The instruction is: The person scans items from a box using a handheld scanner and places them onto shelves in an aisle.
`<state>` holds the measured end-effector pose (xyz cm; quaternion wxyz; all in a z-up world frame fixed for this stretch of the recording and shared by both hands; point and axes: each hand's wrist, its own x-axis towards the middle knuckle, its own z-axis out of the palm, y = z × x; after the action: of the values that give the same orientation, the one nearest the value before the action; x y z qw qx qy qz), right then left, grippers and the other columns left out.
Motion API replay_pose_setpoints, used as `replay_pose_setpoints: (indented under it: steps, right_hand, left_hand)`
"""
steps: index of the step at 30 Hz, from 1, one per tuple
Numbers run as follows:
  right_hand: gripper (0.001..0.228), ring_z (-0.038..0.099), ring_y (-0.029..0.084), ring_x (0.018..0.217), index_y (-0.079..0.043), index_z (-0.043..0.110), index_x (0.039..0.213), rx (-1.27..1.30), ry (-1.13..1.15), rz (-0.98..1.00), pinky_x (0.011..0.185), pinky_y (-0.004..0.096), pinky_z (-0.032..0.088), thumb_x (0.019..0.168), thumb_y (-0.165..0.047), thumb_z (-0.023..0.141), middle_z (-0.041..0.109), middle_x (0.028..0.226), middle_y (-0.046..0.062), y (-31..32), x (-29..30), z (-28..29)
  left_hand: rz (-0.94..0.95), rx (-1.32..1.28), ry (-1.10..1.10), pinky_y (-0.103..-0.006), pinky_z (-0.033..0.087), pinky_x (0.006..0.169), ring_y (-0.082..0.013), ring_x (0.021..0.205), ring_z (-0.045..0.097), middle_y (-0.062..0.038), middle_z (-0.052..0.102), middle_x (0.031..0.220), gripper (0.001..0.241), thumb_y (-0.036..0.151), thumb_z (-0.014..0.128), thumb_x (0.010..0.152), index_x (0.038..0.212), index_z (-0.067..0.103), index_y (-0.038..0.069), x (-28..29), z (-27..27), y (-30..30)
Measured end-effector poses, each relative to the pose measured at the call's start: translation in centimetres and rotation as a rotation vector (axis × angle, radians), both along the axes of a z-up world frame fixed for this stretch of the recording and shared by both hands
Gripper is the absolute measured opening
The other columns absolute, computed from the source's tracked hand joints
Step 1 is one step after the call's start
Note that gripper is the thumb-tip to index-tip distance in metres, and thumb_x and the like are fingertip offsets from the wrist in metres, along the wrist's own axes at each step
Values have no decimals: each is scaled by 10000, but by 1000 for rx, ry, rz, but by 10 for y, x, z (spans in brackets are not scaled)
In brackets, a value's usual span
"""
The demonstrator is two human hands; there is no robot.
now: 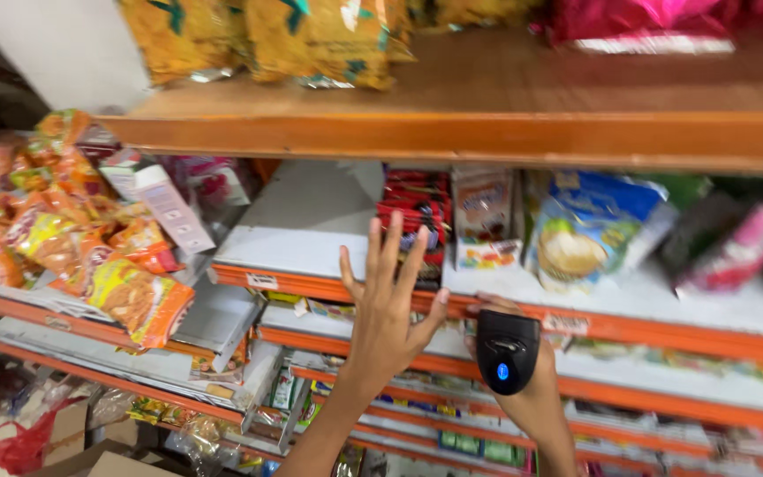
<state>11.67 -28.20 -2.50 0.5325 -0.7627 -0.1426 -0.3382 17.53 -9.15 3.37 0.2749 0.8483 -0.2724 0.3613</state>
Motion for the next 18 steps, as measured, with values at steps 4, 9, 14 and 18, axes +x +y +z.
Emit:
replay_pose_setpoints:
  steps: [4,9,14,18]
  right_hand:
    - [335,487,228,752,17,668,1050,19,632,-69,698,395,544,829,-114,884,641,837,181,-21,-44,-22]
    - [282,613,122,738,-13,642,1001,-72,404,32,680,318,546,772,-87,789,698,815,45,-57,-123,-11]
    - [243,509,131,706,-12,644,940,75,594,-72,632,330,518,846,-152,819,622,756,58,-61,-213,-55]
    - [317,505,123,771,12,627,1001,249,857,-218,699,337,509,897,-237,793,634,804,79,-43,-296,-102]
  left_hand:
    - [29,-53,-86,-691,-33,1241,-366,1603,141,-185,207,1702,713,365,705,947,1572,432,158,-11,-19,-10]
    - [-38,-177,-1,-652,23,1287,-406,1610,142,-240,187,1702,680,285,730,939,1548,473,124,-24,-41,-14]
    - [-224,-267,136,-590,161,1315,-415,1606,217,-235,263,1685,542,193,698,946,1458,538,118,-97,-86,-55]
    - [-672,-187,670,-493,273,1261,-368,1515,383,-209,416,1587,468,134,679,961,1408,549,83,-194,-148,-88]
